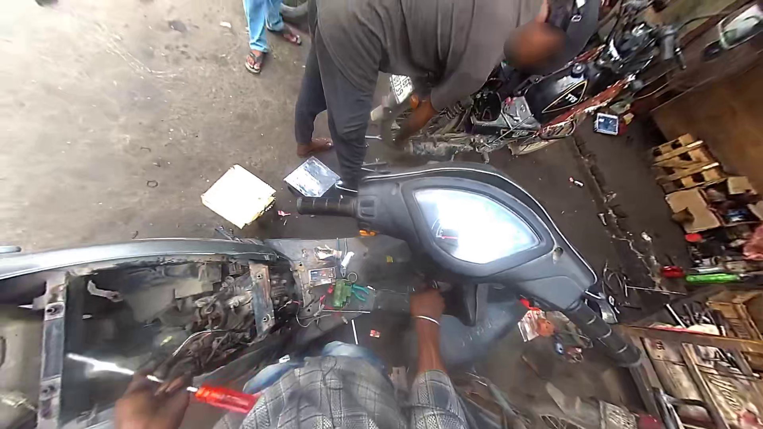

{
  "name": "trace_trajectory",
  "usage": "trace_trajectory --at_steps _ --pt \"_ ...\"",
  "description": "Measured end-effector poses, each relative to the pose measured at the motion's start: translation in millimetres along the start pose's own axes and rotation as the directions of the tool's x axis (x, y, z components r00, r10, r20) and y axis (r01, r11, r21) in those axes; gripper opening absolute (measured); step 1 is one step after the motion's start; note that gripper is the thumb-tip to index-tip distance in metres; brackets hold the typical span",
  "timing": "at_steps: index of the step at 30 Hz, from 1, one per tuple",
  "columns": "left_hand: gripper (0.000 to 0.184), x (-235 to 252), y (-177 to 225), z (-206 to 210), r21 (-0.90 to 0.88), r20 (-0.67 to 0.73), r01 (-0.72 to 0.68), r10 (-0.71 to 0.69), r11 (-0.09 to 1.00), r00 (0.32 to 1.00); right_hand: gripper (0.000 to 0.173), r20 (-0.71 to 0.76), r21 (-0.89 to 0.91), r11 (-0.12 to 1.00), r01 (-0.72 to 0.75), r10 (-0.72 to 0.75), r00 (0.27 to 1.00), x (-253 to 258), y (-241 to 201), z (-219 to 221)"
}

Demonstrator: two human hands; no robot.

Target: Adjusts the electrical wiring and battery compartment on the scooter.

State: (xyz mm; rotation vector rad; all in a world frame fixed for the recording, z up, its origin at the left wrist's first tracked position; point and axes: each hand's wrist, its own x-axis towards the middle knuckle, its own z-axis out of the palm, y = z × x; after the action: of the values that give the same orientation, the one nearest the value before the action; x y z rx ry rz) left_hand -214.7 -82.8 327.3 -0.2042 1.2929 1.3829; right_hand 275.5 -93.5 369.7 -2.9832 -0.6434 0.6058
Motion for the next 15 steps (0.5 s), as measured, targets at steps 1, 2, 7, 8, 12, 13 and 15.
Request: trace_trajectory --at_steps 1,2,7,8,12,13,15 --pt "0.042 -0.3 0.9 -9.5 -0.021 -0.031 0.001 -0.001 1.000 1.000 0.052 0.009 0.038 0.999 -0.006 0.006 1.000 0.9 1.5 1.8" --pt "0.043 0.4 1.2 -16.4 -0.044 -0.060 -0.003 0.001 0.999 0.998 0.052 0.017 0.069 0.998 -0.007 0.006 1.000 2.9 3.8 4.5" --pt "0.040 -0.8 -1.9 -16.0 -0.087 -0.114 -0.011 0.001 0.996 0.993 0.054 0.056 0.190 0.982 -0.006 -0.005 0.998 12.5 15.3 15.2" --pt "0.040 -0.7 -2.9 -9.0 -0.081 -0.112 -0.008 -0.001 0.997 0.994 0.054 0.057 0.228 0.973 -0.018 0.005 0.998 13.3 16.0 15.8" --pt "0.033 0.9 -5.7 20.5 -0.045 -0.100 0.023 -0.027 0.999 0.995 0.054 0.184 0.818 0.538 -0.201 0.087 0.979 12.7 21.8 28.7" --pt "0.032 2.0 -6.8 26.7 -0.040 -0.090 0.036 -0.040 0.999 0.995 0.056 0.266 0.904 0.328 -0.274 0.070 0.961 13.0 24.3 31.3" --pt "0.032 4.7 -8.8 36.1 -0.031 -0.075 0.059 -0.062 0.998 0.995 0.057 0.343 0.930 0.134 -0.342 0.020 0.939 16.1 31.3 37.7"
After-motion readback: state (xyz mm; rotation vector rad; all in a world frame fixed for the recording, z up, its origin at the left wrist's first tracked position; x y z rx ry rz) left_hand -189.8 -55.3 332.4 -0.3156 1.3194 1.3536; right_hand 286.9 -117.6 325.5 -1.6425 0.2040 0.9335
